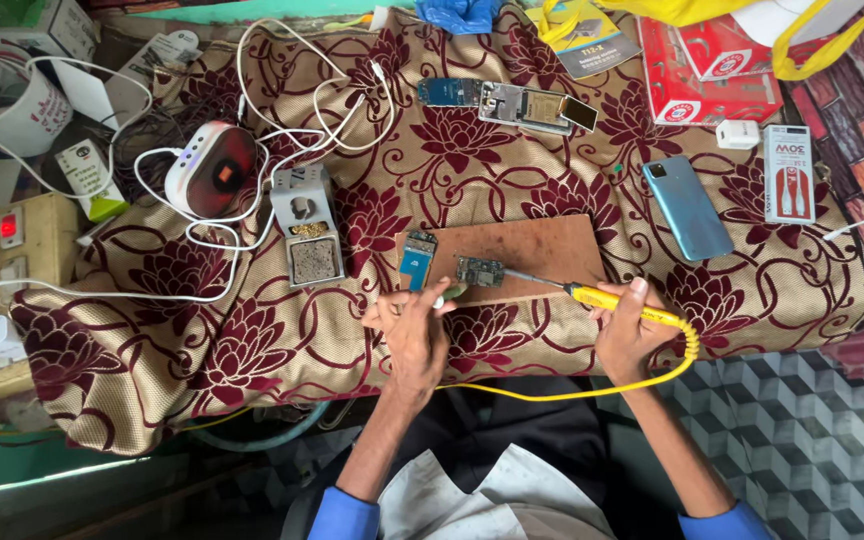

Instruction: The person uses a soldering iron and solder to work on a small circuit board placed on a wooden block. They repeatedly apply solder to different points on the board while holding it steady with their other hand. The person briefly moves a smartphone aside and later picks up a second circuit board to continue soldering.

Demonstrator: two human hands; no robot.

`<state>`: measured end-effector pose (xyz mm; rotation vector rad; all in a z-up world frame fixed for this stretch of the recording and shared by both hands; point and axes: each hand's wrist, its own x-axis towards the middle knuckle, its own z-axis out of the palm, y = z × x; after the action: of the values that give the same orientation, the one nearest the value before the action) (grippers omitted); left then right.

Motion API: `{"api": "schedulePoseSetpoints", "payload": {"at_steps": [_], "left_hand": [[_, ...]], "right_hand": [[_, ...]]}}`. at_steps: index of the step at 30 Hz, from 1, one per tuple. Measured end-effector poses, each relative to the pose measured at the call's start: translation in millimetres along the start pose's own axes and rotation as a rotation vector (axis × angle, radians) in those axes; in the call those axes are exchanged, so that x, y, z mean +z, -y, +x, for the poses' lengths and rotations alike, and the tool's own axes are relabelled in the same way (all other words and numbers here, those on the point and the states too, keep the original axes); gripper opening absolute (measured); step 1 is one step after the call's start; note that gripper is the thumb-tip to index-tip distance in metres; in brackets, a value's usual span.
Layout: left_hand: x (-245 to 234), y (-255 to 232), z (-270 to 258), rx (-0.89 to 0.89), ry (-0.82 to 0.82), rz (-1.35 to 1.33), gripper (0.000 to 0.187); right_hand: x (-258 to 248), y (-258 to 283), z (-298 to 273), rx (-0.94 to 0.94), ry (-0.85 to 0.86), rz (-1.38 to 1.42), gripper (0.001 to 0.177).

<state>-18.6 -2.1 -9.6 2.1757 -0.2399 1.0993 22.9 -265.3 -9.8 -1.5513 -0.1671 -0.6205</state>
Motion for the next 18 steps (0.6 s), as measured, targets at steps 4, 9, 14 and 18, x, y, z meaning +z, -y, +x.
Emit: {"api": "schedulePoseSetpoints", "payload": {"at_steps": [4, 9, 14, 18], "left_hand": [[6, 6, -4, -0.073, -0.049, -0.066, 0.045], [8, 7, 5, -0.18, -0.135, -0.137, 0.034], [5, 9, 10, -0.177, -0.131, -0.309, 0.027], [12, 16, 2, -0.159, -0.105, -0.338, 0.027]], "right_hand": [[7, -1, 5, 0.016, -0.159, -0.013, 0.06], [10, -17, 15, 0.196, -0.239, 0.158, 0.063], [0, -46, 17, 0.288, -0.326, 0.293, 0.066], [-9, -66, 13, 0.287, -0.293, 0.425, 0.061]]}}
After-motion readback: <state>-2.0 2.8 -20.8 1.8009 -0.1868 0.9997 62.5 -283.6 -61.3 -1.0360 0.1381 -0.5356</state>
